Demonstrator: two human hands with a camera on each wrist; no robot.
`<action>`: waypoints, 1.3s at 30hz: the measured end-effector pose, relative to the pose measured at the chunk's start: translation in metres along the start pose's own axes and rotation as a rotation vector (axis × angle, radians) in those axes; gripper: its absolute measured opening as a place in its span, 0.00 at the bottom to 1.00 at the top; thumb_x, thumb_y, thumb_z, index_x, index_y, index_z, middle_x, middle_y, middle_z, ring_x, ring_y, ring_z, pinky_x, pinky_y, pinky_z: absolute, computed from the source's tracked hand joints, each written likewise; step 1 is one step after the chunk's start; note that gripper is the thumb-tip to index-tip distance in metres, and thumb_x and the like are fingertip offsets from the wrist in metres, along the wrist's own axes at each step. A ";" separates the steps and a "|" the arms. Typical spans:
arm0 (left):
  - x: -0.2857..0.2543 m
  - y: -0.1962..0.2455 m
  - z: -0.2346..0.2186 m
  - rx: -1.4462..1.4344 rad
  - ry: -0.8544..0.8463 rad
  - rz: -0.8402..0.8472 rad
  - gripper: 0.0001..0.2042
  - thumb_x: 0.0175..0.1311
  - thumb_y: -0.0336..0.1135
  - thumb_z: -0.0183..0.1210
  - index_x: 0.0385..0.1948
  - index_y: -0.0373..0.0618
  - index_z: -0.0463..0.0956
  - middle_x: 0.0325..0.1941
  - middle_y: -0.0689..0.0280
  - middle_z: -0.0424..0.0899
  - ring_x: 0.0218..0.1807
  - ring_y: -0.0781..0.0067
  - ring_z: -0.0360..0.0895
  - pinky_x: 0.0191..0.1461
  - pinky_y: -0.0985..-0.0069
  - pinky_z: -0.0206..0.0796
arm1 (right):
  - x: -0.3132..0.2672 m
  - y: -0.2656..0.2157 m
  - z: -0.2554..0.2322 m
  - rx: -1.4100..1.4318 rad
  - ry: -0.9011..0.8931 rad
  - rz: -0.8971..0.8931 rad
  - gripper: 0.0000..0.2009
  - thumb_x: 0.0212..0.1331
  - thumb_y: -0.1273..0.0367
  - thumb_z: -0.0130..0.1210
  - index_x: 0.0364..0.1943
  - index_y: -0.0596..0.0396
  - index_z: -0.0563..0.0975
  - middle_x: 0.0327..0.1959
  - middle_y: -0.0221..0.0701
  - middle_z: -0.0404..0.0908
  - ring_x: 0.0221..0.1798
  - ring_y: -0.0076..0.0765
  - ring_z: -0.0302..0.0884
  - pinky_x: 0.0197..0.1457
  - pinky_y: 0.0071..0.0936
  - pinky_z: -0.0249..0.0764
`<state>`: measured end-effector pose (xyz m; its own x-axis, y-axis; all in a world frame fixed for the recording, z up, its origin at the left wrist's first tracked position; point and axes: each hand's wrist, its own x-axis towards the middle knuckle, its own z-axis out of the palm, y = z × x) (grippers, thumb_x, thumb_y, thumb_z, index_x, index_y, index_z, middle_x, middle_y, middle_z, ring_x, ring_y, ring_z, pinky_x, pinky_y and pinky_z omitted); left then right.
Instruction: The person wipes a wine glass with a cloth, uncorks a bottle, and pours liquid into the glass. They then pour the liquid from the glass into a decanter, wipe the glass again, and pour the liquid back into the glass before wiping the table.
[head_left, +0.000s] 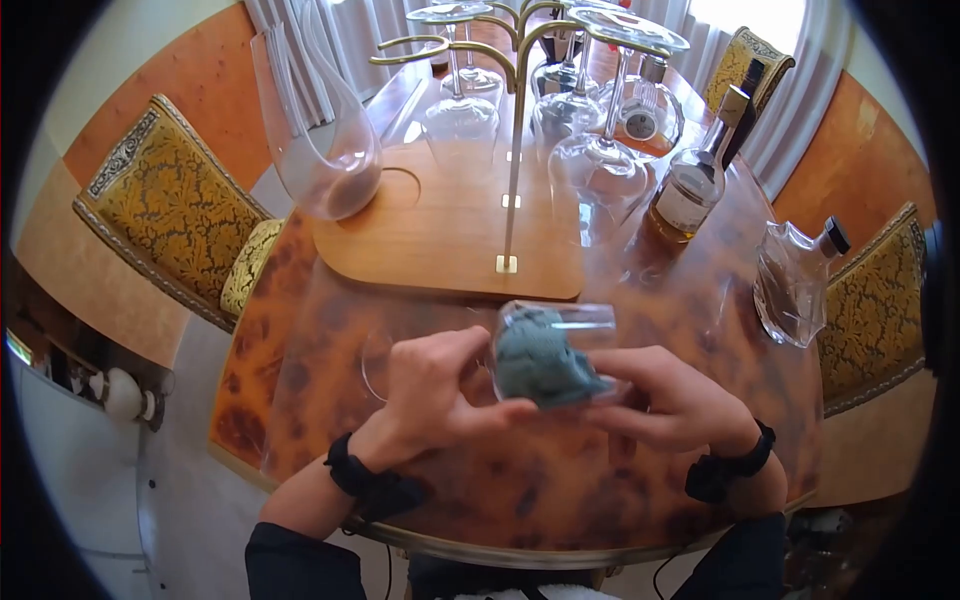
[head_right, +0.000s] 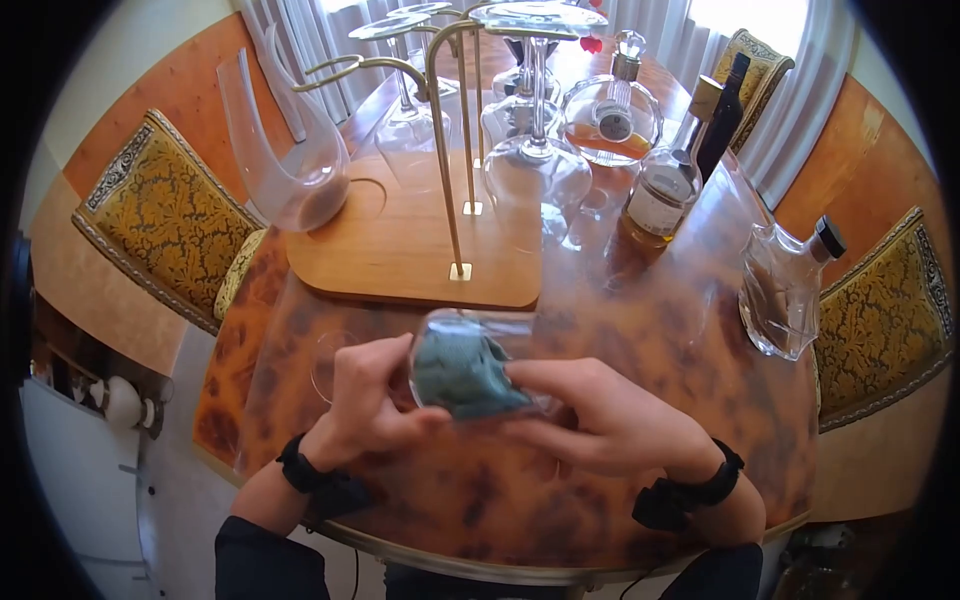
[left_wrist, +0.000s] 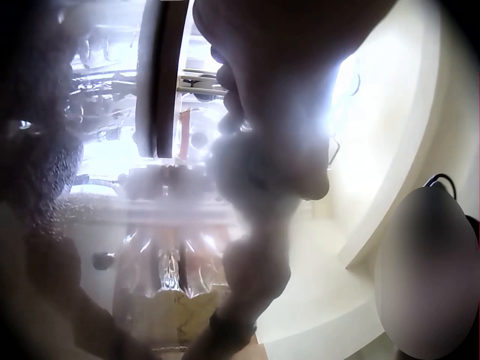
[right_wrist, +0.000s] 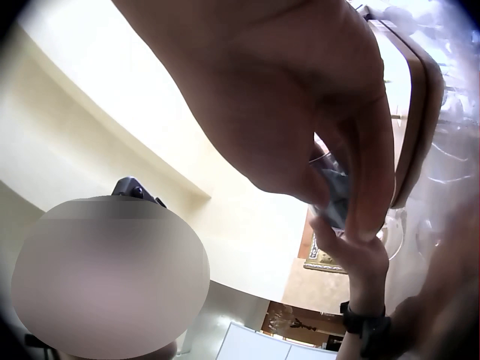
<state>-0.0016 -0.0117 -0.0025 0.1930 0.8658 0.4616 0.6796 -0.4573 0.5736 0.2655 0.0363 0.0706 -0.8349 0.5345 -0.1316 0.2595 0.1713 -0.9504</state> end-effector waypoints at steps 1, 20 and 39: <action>0.000 -0.003 0.001 -0.040 -0.016 -0.083 0.30 0.46 0.66 0.71 0.23 0.44 0.75 0.17 0.60 0.73 0.20 0.57 0.75 0.26 0.65 0.65 | 0.000 0.000 0.003 0.000 -0.001 0.007 0.17 0.68 0.71 0.59 0.57 0.61 0.72 0.33 0.38 0.81 0.25 0.28 0.84 0.29 0.28 0.80; -0.003 -0.009 0.009 -0.240 -0.074 -0.049 0.35 0.54 0.71 0.61 0.42 0.41 0.82 0.20 0.56 0.77 0.21 0.57 0.76 0.28 0.69 0.66 | -0.003 0.010 0.004 -0.620 0.107 -0.345 0.30 0.63 0.64 0.62 0.70 0.47 0.66 0.72 0.43 0.66 0.53 0.61 0.80 0.49 0.46 0.82; 0.000 0.000 0.003 -0.190 -0.110 -0.064 0.33 0.54 0.67 0.63 0.43 0.42 0.82 0.24 0.53 0.80 0.26 0.50 0.80 0.32 0.65 0.70 | -0.003 0.014 0.004 -0.659 0.112 -0.380 0.32 0.61 0.70 0.61 0.70 0.49 0.64 0.73 0.41 0.65 0.47 0.60 0.81 0.46 0.46 0.82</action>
<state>0.0007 -0.0110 -0.0045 0.2372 0.9063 0.3497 0.5493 -0.4220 0.7212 0.2695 0.0343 0.0566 -0.8795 0.4150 0.2331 0.2297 0.7989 -0.5559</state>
